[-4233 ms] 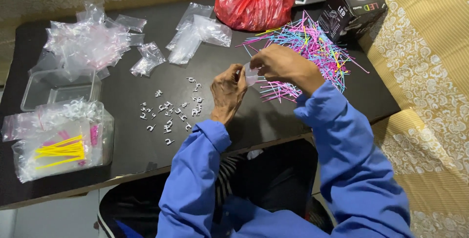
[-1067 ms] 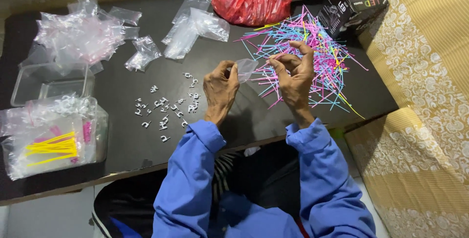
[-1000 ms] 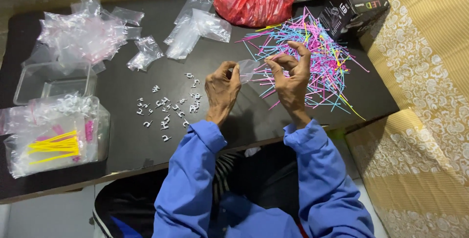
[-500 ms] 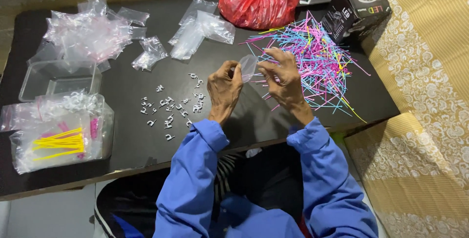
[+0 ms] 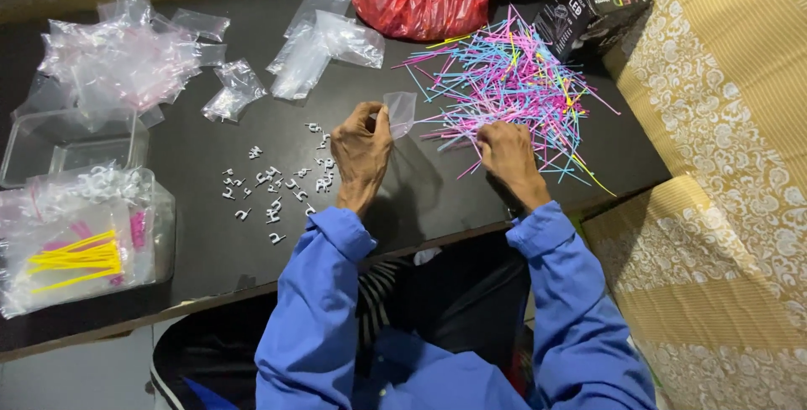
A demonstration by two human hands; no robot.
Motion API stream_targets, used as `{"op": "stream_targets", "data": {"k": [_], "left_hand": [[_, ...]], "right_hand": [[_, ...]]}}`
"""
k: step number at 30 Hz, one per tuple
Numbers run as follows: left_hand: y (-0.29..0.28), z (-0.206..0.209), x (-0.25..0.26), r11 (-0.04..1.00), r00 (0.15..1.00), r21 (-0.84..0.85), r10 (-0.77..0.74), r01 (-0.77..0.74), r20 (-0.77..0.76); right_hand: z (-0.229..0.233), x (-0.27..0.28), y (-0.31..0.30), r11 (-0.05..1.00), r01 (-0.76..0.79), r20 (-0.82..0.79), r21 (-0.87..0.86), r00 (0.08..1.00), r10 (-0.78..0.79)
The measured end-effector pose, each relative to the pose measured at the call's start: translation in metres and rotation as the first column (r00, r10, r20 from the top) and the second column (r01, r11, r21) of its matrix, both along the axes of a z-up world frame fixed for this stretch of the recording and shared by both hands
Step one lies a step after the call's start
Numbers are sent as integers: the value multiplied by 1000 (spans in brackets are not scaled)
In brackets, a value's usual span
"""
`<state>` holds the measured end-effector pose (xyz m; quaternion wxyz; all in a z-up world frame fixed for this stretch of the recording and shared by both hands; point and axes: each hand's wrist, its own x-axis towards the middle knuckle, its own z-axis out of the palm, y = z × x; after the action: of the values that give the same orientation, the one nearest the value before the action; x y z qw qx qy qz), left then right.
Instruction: Sorting and packaging small colorful sticks and white plastic clips into individual plastic bags.
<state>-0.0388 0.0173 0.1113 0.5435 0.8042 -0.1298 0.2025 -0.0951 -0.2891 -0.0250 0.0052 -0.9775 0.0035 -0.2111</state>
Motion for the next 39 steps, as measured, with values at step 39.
{"op": "stream_targets", "data": {"k": [39], "left_hand": [[-1,3,-2,1000,1000,14,-11,11,3]], "right_hand": [[19,52,3,928,-159,90,-338,976,200]]}}
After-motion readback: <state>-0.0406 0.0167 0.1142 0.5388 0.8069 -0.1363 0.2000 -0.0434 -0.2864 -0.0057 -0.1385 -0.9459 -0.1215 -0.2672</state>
